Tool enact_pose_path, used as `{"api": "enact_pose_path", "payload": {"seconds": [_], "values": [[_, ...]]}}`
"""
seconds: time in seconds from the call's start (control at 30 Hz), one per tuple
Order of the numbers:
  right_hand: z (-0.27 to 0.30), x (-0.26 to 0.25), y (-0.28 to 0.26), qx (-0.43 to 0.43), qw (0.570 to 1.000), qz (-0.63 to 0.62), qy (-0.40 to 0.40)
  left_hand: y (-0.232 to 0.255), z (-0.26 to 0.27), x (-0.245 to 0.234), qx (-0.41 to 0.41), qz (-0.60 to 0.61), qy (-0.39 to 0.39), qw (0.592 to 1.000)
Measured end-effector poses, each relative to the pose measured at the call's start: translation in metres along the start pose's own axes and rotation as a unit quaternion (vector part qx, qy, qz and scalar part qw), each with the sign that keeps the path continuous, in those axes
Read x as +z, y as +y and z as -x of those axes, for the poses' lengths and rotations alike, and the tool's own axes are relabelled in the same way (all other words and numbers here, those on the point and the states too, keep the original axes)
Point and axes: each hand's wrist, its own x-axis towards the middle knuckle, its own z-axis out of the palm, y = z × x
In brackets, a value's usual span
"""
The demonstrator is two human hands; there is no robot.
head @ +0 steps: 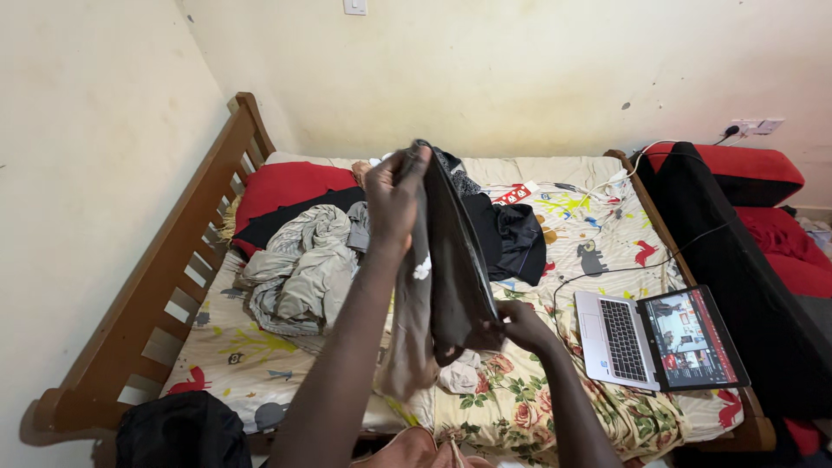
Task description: The person picks up different pieces of clothing from a bed, folds them by hand, and places them in a stack on a shelf.
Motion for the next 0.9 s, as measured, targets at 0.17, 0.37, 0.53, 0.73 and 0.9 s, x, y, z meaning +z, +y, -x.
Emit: {"api": "enact_pose_path", "payload": {"seconds": [0.17,0.37,0.53,0.73,0.9], "values": [[0.016,-0.040,0.018,0.071,0.983,0.014,0.169,0.011,-0.019,-0.031,0.024,-0.029,0.048,0.998],[0.031,-0.098,0.019,0.022,0.963,0.003,0.268,0.015,-0.031,-0.068,-0.024,-0.016,0.093,0.995],[0.046,-0.118,0.008,-0.037,0.954,0.110,0.276,0.007,-0.037,-0.076,0.036,0.041,0.082,0.995],[0.057,-0.120,0.003,-0.002,0.932,0.146,0.330,0.001,-0.040,-0.076,0.027,0.001,0.076,0.997],[0.068,-0.134,0.000,0.101,0.900,0.128,0.404,-0.014,-0.041,-0.087,0.001,-0.012,0.099,0.995]]}}
